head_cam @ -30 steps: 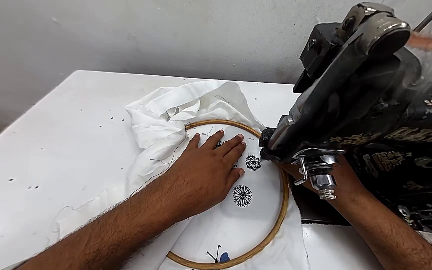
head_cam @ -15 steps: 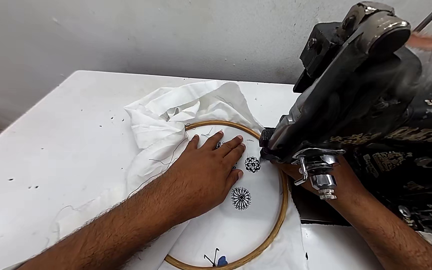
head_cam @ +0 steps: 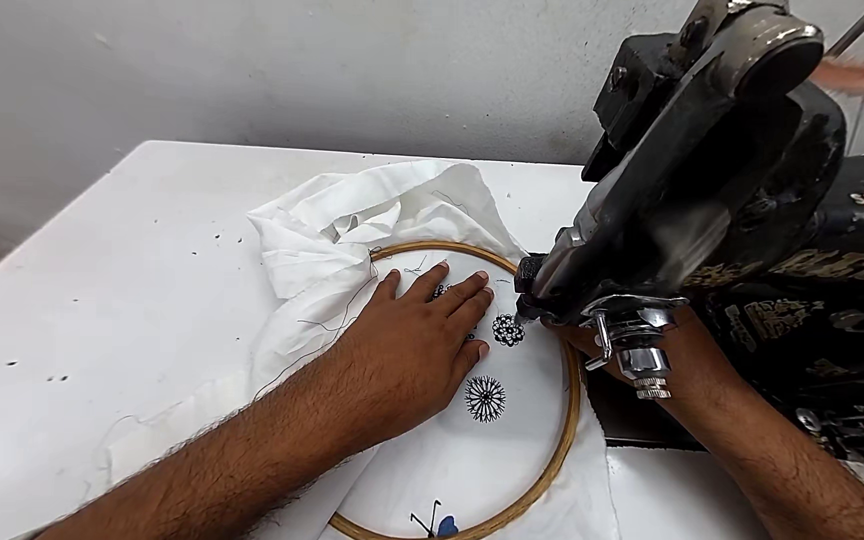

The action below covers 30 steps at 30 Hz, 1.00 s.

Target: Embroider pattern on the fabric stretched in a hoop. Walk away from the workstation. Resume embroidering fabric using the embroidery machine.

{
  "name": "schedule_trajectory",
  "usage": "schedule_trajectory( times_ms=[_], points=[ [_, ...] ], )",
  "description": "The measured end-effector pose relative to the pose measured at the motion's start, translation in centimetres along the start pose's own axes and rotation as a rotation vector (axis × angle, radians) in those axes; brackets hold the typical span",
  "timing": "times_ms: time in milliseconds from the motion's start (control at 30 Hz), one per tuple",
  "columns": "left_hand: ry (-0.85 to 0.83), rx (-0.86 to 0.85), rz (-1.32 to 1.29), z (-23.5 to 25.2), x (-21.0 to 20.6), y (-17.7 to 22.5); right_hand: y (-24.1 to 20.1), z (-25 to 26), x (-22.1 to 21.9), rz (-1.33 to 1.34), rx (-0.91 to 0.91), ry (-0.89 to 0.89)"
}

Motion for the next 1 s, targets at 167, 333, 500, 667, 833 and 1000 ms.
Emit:
schedule_trajectory(
  times_ms=[167,333,500,667,833,1000],
  points=[
    [-0.02,0.008,0.004,-0.13,0.09,0.0,-0.01,0.02,-0.06,-0.016,0.023,-0.001],
    [0.012,-0.015,-0.001,-0.1,-0.02,0.18,0.28,0.1,0.05,-0.007,0.011,-0.018],
    [0.006,-0.016,-0.003,0.03,-0.05,0.21,0.17,0.09,0.22,-0.033,0.025,-0.003],
    [-0.021,0.001,0.0,-0.12,0.1,0.07,0.34,0.05,-0.31,-0.016,0.02,0.01],
    [-0.005,0.008,0.005,0.09,-0.02,0.08,0.11,-0.03,-0.02,-0.019,-0.003,0.002],
    [-0.026,0.01,-0.005,-0.12,0.17,0.18,-0.04,-0.04,-0.02,0.01,0.009,0.001]
  ],
)
Point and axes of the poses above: each hand's wrist, its own z-axis towards the middle knuckle, its own x-axis out of the back of the hand, y = z × x, the point moved 2 cm from there along z, towards the middle knuckle, and after that the axes turned 3 degrees about -x, right-handed, at the moved point
